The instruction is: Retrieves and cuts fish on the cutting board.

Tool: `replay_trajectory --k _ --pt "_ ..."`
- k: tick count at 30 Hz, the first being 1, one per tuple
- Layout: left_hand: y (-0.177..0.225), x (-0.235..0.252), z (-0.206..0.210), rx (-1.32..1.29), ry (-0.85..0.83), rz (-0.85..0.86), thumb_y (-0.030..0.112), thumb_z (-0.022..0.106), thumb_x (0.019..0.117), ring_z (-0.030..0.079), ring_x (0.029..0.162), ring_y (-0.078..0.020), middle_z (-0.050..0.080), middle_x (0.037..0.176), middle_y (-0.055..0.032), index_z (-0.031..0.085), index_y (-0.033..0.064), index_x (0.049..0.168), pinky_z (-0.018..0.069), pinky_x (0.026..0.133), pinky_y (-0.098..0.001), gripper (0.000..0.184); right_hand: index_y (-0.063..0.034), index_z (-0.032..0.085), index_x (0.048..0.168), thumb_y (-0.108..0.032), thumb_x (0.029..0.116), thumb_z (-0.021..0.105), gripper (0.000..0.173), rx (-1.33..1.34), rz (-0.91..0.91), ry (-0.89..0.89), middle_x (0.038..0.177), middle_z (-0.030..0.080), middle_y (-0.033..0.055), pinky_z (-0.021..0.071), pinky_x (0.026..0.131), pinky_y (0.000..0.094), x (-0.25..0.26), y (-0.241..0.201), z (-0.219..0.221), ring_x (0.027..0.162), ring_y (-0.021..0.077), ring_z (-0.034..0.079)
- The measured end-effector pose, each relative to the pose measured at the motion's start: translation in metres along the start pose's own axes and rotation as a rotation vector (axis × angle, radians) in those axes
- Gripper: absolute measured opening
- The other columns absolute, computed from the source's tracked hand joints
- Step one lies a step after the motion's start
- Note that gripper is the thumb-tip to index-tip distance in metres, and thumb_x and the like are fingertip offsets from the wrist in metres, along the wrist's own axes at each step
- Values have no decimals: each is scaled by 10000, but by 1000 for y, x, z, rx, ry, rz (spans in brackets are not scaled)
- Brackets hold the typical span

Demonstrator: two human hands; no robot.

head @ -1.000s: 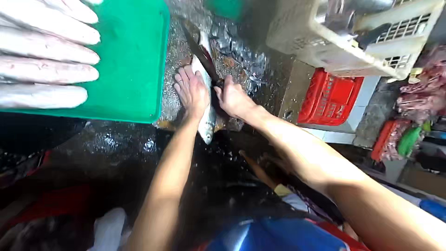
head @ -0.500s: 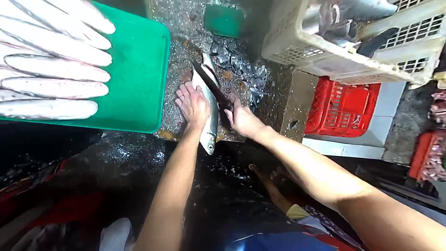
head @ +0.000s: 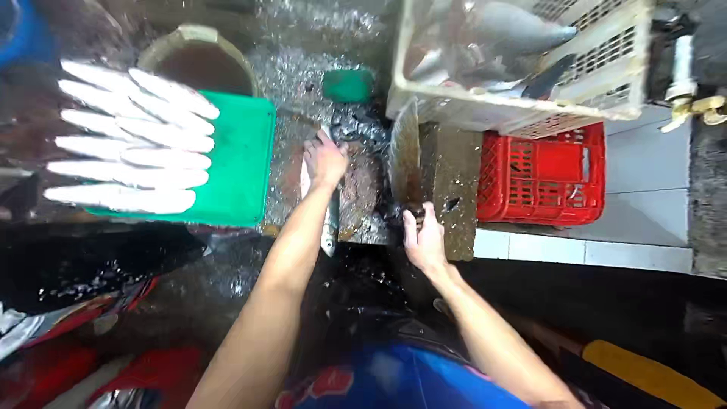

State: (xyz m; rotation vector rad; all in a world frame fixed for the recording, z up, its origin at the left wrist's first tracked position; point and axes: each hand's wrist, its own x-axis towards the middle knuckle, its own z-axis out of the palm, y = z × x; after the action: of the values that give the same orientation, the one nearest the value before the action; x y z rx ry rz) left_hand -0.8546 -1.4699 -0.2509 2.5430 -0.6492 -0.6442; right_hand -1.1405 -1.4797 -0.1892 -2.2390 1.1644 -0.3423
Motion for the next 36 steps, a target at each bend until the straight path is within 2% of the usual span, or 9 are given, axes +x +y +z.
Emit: replay_trajectory --k 3,7,11,15,19,22,25,29,36 --pt "37 22 32 234 -61 55 187 773 808 379 1404 -560 375 1503 -395 296 41 1588 362 1141 -645 925 100 558 1288 -293 1062 503 457 90 -1 172 721 669 58 594 588 338 -10 9 -13 595 131 666" --pt "28 10 34 121 -146 44 158 758 836 581 1169 -587 361 1510 -392 214 102 1611 547 859 -699 948 77 526 1295 -304 1066 487 446 245 89 249 648 604 19 574 496 343 -35 31 -21 501 118 608" --pt "58 -30 -39 -511 -128 31 170 702 909 664 1083 -419 579 1316 -293 293 76 1509 564 869 -598 732 38 497 1322 -336 1061 467 456 349 184 289 610 570 1 563 442 369 -43 40 -36 453 137 584" --pt "143 -52 -154 -967 -328 381 379 619 1017 604 1272 -213 408 1567 -197 67 127 1640 572 1002 -375 870 51 508 1287 -318 1070 456 432 304 202 209 660 585 19 577 481 379 -35 24 -56 492 142 597" --pt "126 -29 -210 -1010 0 439 240 560 1065 667 1066 -170 614 1285 -153 515 16 1391 596 855 -322 398 36 552 1255 -344 1085 426 436 146 86 20 686 607 11 579 507 356 -16 -3 -65 524 126 612" --pt "5 -13 -151 -588 306 212 414 419 1081 559 1324 -225 559 1441 -178 468 10 1473 475 1112 -387 565 28 560 1288 -371 1096 403 469 -118 -4 -248 729 627 58 571 602 394 -3 -41 -62 614 176 638" --pt "-88 -30 -36 -344 116 -116 436 350 1085 415 1410 -466 489 1448 -318 523 -49 1398 327 1179 -603 602 -11 522 1304 -406 1103 368 470 -398 42 -582 812 671 116 592 729 479 17 -89 -41 775 290 714" --pt "-98 -45 43 -232 74 -141 435 317 1079 379 1427 -469 422 1502 -297 453 7 1478 346 1151 -620 601 -45 486 1289 -413 1102 387 424 -609 38 -757 824 669 136 598 740 521 45 -113 0 825 343 726" --pt "-92 -40 45 -159 121 -175 414 315 1081 426 1394 -423 465 1469 -248 468 33 1456 401 1107 -562 556 -75 464 1259 -446 1095 406 409 -818 112 -855 802 655 131 598 696 516 67 -138 15 798 341 726"
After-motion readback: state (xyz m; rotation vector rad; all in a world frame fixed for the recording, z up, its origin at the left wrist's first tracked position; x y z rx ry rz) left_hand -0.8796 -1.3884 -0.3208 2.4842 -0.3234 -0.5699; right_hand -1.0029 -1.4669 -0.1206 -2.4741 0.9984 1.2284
